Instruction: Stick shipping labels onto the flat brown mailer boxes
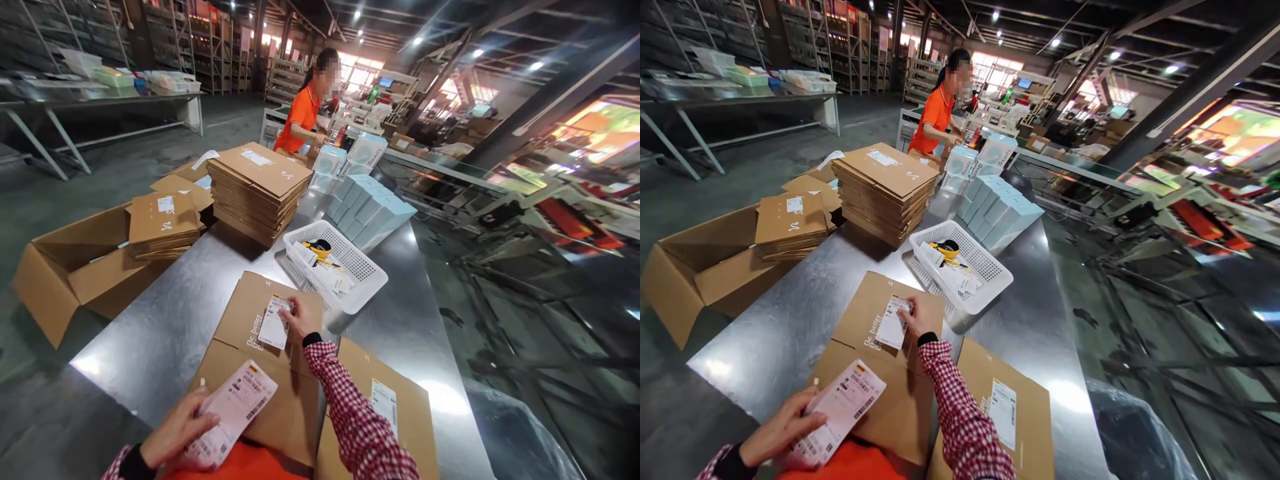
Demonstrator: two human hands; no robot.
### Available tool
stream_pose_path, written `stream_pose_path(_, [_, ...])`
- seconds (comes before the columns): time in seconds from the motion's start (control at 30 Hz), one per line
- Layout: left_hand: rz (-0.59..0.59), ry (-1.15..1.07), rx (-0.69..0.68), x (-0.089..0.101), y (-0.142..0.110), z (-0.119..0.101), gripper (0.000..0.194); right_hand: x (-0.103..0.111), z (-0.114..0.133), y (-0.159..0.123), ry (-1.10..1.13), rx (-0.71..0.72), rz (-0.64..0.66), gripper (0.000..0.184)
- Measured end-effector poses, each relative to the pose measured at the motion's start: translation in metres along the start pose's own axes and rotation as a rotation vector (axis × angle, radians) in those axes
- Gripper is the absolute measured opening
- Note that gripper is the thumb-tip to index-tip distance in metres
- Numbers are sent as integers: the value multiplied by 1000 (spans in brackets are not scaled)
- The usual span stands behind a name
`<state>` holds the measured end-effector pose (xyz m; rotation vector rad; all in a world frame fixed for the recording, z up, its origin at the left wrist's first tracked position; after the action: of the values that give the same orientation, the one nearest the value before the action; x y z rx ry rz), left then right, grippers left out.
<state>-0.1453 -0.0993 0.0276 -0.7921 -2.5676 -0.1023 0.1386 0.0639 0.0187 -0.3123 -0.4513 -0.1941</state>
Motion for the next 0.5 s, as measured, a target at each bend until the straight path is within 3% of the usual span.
stream_pose_path(0.17, [77, 135, -2, -11, 1, 14, 21, -25, -1, -9, -389, 81, 41, 49])
stream_pose_path(0.33, [117, 218, 35, -20, 7, 25, 15, -27, 10, -27, -746, 46, -159, 81])
stream_pose_path(0.4, [141, 229, 45, -21, 9, 27, 15, -50, 21, -39, -798, 154, -136, 73])
stream_pose_path(0.47, [164, 245, 56, -20, 9, 31, 15, -76, 26, -49, -809, 298, -24, 60])
stream_pose_path(0.5, [175, 254, 58, -20, 8, 34, 16, -79, 22, -49, -806, 310, 2, 57])
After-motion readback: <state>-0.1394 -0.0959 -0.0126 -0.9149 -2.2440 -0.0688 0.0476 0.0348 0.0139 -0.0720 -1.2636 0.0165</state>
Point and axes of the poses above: each hand's wrist, its own y-axis towards the middle knuckle, its own x-axis out of the back of the hand, z = x × y, the point moved 10 cm from there along y, towards the middle knuckle, and after that the axes turned 15 degrees about -x, right-handed, at the moved point
